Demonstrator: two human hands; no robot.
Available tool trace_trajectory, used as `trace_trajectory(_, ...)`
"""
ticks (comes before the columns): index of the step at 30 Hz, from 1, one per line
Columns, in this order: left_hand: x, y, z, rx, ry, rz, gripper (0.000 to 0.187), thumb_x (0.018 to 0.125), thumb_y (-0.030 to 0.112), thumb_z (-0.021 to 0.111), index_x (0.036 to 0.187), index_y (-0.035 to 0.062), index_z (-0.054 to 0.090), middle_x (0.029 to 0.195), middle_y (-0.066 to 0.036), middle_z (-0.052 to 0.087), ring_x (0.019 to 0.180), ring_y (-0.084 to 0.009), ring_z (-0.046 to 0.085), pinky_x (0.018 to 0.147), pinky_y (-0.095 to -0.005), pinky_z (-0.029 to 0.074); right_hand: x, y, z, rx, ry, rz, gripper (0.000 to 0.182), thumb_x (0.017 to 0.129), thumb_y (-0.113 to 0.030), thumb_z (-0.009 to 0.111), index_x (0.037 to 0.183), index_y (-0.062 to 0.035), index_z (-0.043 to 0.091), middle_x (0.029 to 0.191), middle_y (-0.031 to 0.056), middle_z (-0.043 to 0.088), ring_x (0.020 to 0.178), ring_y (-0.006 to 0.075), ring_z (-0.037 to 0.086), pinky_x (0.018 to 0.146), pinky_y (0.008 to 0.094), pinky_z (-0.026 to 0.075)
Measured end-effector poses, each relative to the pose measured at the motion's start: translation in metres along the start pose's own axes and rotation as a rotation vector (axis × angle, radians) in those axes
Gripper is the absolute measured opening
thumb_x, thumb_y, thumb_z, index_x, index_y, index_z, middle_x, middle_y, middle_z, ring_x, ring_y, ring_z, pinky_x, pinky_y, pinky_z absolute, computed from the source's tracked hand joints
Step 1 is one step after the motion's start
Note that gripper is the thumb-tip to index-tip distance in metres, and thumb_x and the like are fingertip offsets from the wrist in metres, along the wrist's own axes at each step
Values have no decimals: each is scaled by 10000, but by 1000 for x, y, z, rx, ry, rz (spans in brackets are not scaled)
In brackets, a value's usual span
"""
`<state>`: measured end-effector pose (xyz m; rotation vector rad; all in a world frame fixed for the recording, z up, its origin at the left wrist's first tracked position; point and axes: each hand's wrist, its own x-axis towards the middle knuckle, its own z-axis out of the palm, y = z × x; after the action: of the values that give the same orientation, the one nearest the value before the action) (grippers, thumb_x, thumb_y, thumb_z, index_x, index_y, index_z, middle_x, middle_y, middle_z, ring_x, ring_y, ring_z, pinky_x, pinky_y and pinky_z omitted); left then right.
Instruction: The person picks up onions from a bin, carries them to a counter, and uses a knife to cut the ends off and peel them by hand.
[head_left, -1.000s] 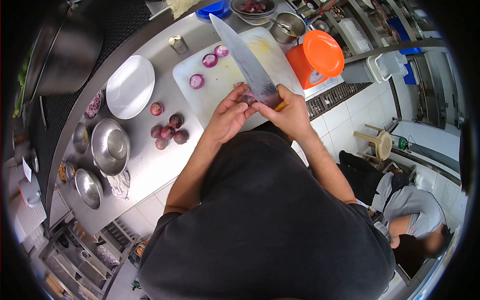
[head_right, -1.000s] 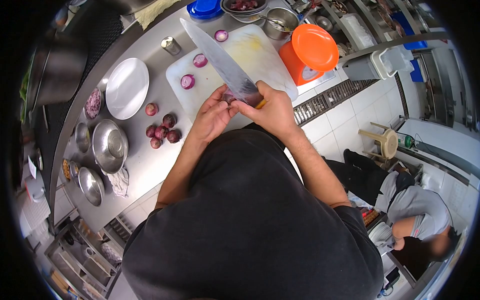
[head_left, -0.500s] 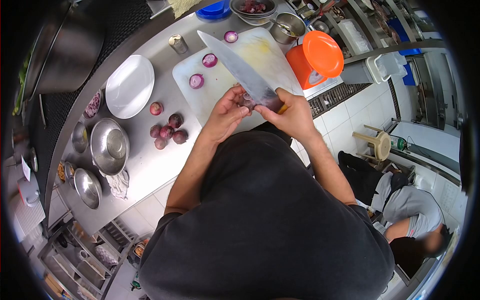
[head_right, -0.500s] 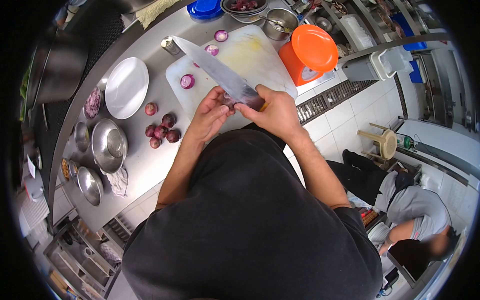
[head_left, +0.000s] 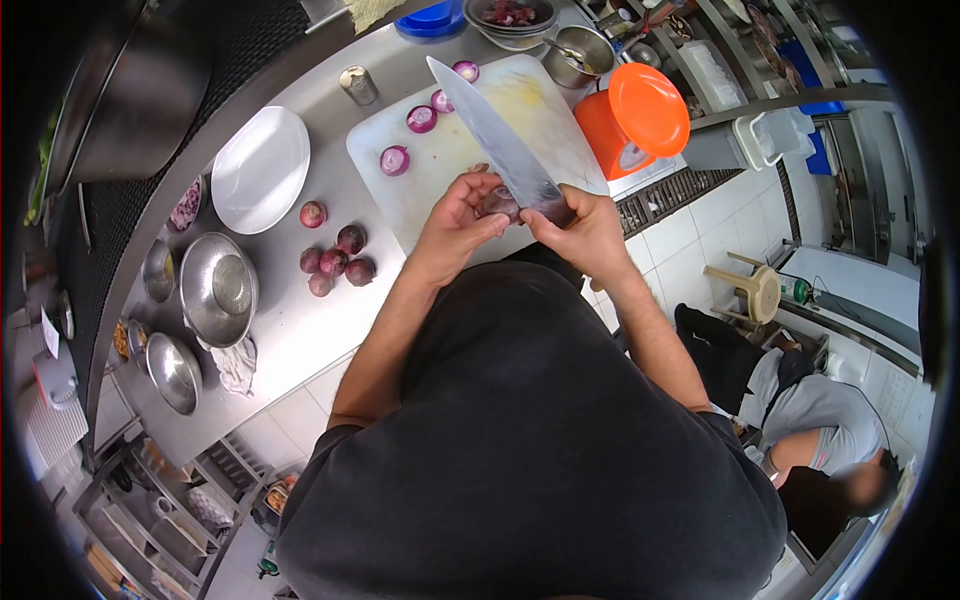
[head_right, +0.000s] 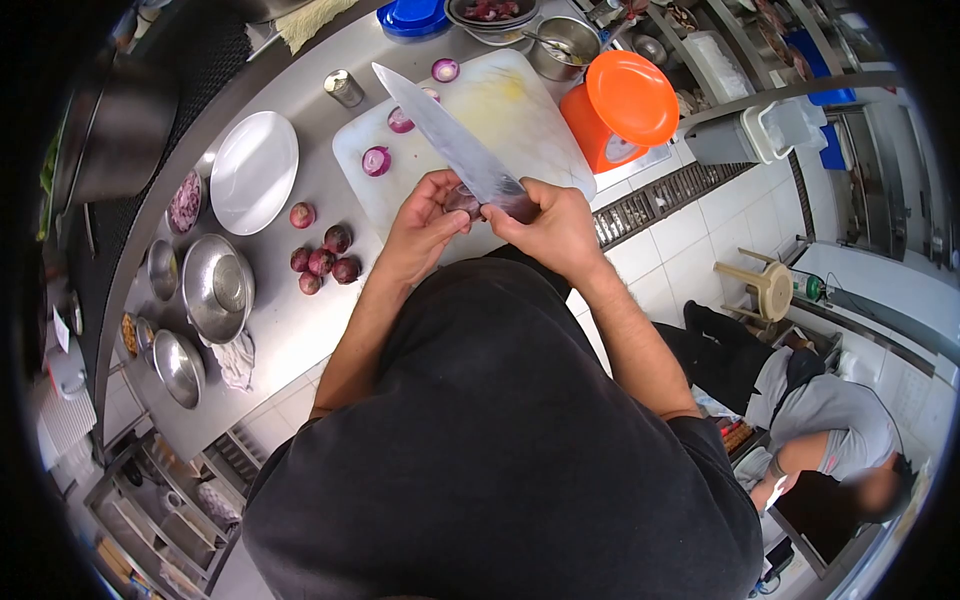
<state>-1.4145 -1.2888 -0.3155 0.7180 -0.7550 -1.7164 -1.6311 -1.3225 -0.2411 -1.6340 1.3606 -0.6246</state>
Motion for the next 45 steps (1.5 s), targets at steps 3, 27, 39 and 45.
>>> trace_trajectory(3,0,2,7,29,53,4,553,987,43,752,1490,28,523,1362,-66,617,1136,-159,655,875,-302,522,0,4,1,-139,91,-92,407,837,-339,910,791,-4,683,607,111,636,522,154,517,546,347,477)
trace_trajectory(27,1,-8,-4,-19,61,-49,526,976,-1,729,1473,25,559,1366,-60,596,1139,-134,619,845,-298,531,-7,21,14,-174,215,-160,471,798,-379,902,725,-9,619,577,139,598,466,224,550,513,359,482)
trace_trajectory(39,1,-9,-9,-43,145,-35,542,964,-39,768,1423,93,513,1026,15,587,958,-100,596,778,-297,514,-7,13,8,-161,164,-114,473,815,-377,904,754,6,633,591,132,614,487,194,514,532,356,483)
trace_trajectory(45,1,-12,-19,-160,36,-24,516,1019,43,720,1489,92,512,1275,-62,689,1105,-137,669,870,-301,524,-3,18,6,-164,137,-44,470,830,-372,897,772,17,641,602,133,624,507,161,526,539,354,485)
